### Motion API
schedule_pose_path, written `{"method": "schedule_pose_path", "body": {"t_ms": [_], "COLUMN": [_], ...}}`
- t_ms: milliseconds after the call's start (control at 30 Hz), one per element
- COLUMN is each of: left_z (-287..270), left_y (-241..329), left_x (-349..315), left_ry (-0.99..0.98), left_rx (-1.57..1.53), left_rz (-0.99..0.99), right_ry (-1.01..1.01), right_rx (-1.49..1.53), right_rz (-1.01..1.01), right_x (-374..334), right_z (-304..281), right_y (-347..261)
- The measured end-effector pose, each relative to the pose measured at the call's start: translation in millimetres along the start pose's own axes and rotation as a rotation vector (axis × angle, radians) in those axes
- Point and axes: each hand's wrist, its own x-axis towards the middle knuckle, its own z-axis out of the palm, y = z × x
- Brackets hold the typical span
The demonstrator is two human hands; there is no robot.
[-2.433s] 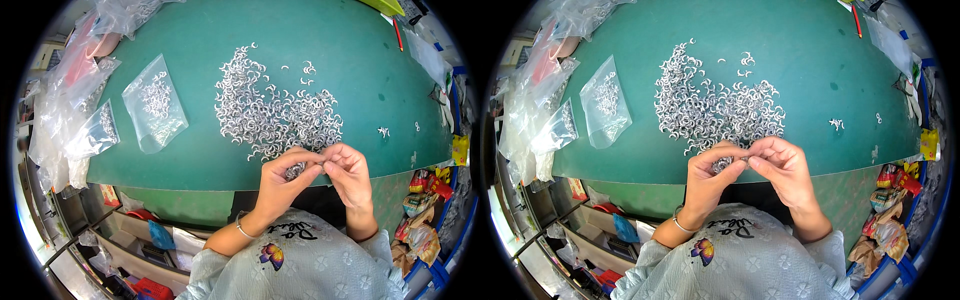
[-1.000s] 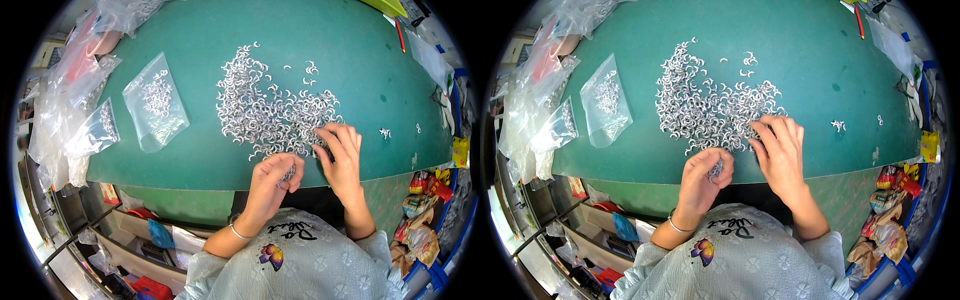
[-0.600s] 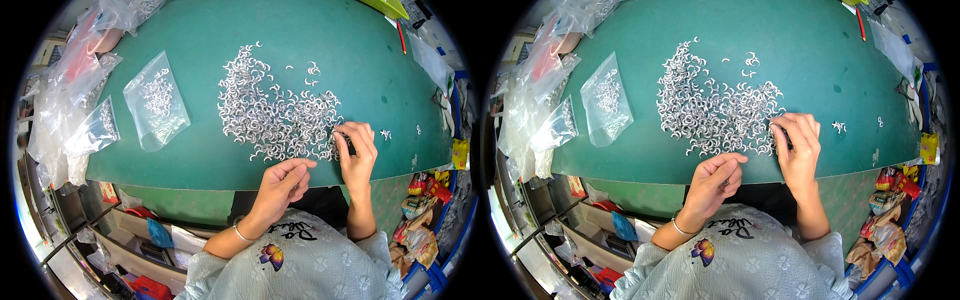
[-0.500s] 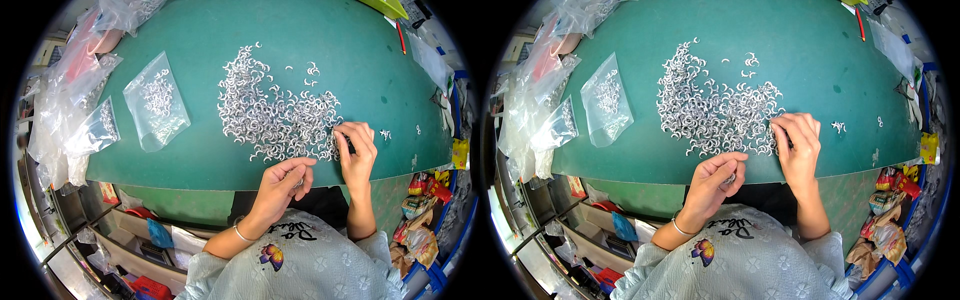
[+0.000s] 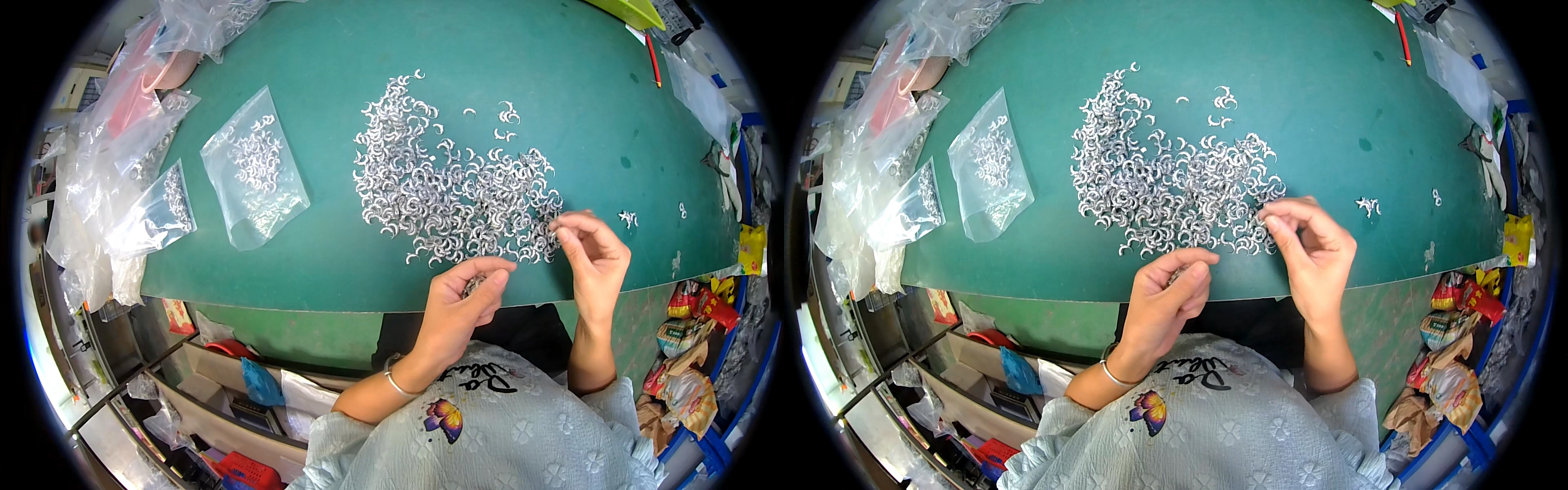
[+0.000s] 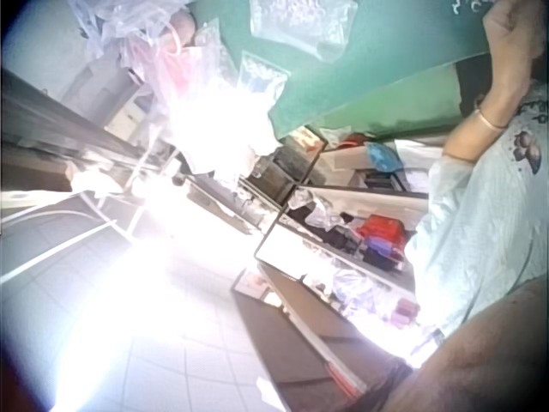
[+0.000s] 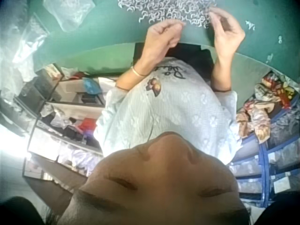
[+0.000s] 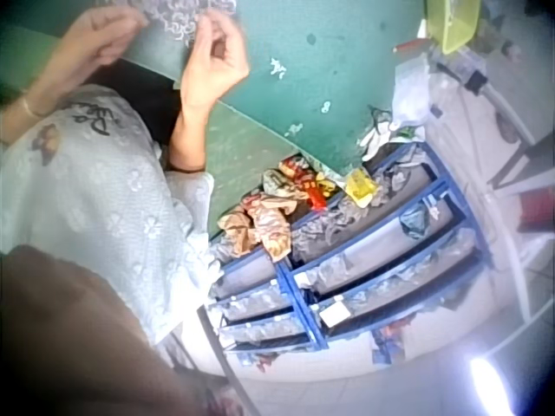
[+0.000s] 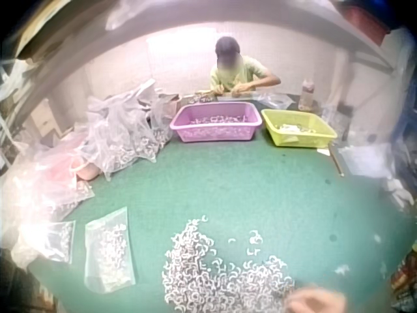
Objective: The person sorts small silver metal clips on a green table, picking them up one by one and placing them into a clear plastic bag. The person occasionally gathers scattered clips into a central pile before continuing to transfer them into the bag.
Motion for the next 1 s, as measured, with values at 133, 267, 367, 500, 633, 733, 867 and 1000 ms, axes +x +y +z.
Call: {"method": "schedule_pose_path", "body": {"t_ms": [133,267,367,500,633,733,867,1000], "left_z": [12,15,12,12,14,14,15,10], "left_y": [1,-2,-5,-2,0,0,0,2], "left_x": [3,5,6,5,3,3,2,2], "left_ry": [0.067,0.089,0.077,0.095,0.106,0.116,0.105,-0.002], "left_rx": [0.188,0.306,0.338,0.39,0.369,0.367,0.36,0.098], "left_rz": [0.133,0.271,0.352,0.362,0.324,0.297,0.252,0.015], "right_ry": [-0.101,-0.136,-0.16,-0.16,-0.207,-0.209,-0.176,-0.21], "right_rx": [0.248,0.319,0.256,0.186,0.042,0.015,0.206,0.215], "right_rz": [0.167,0.188,0.128,0.01,-0.058,-0.028,0.188,0.267], "right_x": [-13,-18,-19,-20,-18,-18,-27,-31], "right_z": [10,15,15,17,14,13,15,10], "right_y": [-13,-19,-20,-21,-22,-22,-20,-13]}}
